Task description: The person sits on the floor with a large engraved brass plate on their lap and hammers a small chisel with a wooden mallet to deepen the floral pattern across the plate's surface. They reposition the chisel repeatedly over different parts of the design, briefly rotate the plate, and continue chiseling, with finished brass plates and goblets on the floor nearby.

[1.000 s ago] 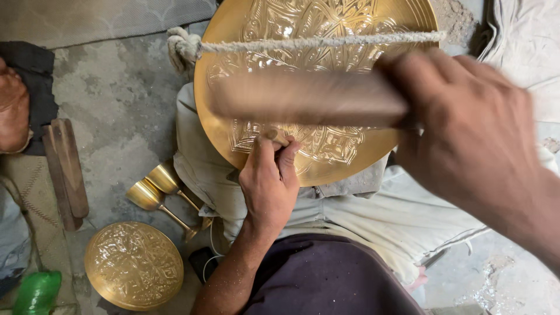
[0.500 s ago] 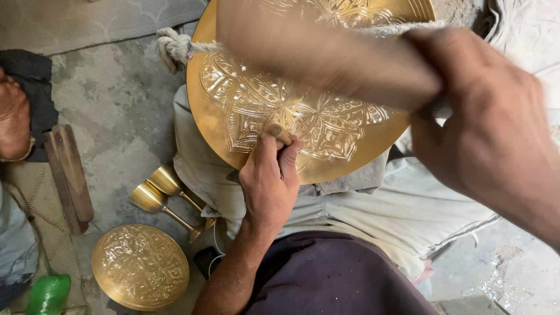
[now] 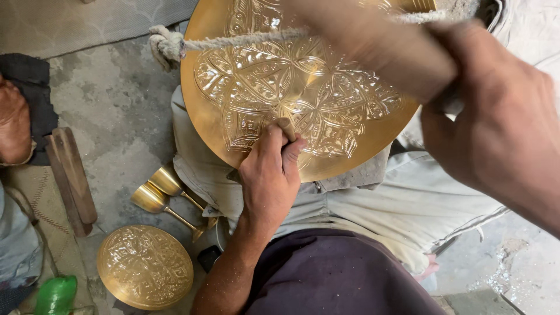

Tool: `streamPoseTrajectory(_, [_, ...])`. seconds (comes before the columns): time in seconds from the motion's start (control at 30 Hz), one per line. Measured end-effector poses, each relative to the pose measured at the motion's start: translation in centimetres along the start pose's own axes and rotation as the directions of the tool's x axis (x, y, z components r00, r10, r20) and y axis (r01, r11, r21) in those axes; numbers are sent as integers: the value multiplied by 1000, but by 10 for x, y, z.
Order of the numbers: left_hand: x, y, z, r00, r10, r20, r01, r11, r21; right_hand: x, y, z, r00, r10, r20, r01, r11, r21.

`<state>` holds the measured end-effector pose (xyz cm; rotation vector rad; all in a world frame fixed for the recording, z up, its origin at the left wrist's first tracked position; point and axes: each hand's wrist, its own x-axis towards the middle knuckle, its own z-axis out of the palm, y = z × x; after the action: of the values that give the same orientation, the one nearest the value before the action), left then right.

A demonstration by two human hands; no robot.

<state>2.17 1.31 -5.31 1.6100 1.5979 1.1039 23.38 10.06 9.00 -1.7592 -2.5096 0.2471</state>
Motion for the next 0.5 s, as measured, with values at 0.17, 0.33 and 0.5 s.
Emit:
streamPoseTrajectory(0.17, [1, -1, -1, 999, 10, 39, -9, 999, -37, 0, -2, 2, 999, 32, -30, -31, 998, 63])
streamPoseTrajectory(0.33, [3, -3, -2, 994, -20, 111, 15, 999, 46, -5, 9, 5, 975, -224, -1, 218, 953, -209])
streamPoseTrajectory(0.5, [7, -5, -5, 980, -17, 199, 1, 997, 79, -13, 16, 12, 998, -45, -34, 46, 999, 20])
